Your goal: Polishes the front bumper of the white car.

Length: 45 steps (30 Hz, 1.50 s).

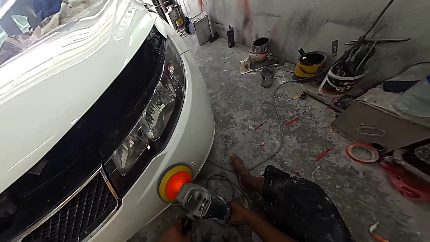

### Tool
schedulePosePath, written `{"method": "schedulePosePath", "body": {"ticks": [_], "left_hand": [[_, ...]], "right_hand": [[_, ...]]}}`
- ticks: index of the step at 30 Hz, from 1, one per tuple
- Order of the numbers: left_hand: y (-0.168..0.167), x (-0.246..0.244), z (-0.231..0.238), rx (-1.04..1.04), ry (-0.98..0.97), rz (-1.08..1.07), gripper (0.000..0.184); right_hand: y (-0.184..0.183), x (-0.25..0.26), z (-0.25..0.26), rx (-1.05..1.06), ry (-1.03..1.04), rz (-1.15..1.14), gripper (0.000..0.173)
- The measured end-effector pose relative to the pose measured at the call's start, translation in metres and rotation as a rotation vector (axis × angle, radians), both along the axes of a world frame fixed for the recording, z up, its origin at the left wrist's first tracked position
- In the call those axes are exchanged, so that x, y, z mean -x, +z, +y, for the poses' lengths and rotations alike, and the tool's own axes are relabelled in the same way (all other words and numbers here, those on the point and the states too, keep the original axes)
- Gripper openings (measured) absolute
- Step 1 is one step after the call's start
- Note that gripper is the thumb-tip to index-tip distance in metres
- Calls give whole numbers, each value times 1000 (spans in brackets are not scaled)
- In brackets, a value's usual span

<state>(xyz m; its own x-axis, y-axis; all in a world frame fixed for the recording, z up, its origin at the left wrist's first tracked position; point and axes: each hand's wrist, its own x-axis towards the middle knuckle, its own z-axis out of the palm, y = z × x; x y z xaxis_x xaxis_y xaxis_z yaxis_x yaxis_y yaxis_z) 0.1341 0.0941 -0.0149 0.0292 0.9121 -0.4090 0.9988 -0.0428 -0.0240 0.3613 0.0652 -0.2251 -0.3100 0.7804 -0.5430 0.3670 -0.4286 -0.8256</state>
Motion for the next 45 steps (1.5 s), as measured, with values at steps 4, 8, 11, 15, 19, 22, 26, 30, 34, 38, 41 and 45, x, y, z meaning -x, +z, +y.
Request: {"method": "schedulePosePath", "body": {"ticks": [4,8,11,15,19,22,26,30,34,38,41,45], "left_hand": [[25,-52,41,163,-92,13,40],[20,-41,42,180,-94,-16,39],[-6,7,15,127,36,-117,40],[-62,79,-32,-95,284,-337,39],[-120,115,-44,-320,407,-591,64],[-144,114,-35,-339,387,-694,66],[-137,58,-19,-26,443,-708,50],[-132,-35,11,229,327,-705,48],[-151,-80,26,134,210,-692,55],[-162,-58,18,296,293,-601,52],[-168,-15,6,447,393,-521,53],[-144,40,-5,511,595,-383,54]], "right_hand": [[11,-25,-4,27,-187,103,72],[7,-25,-3,-16,-193,66,73],[13,-13,4,-59,-36,-119,72],[37,20,22,-150,181,-442,73],[53,41,52,-348,348,-575,66],[71,27,77,-428,494,-614,63],[89,-34,96,-414,550,-701,58],[105,-128,105,-371,521,-876,59],[122,-165,121,-411,539,-1067,53],[129,-127,132,-381,650,-1087,49],[126,-76,130,-384,712,-1057,56],[130,-5,119,-385,748,-977,59]]}}
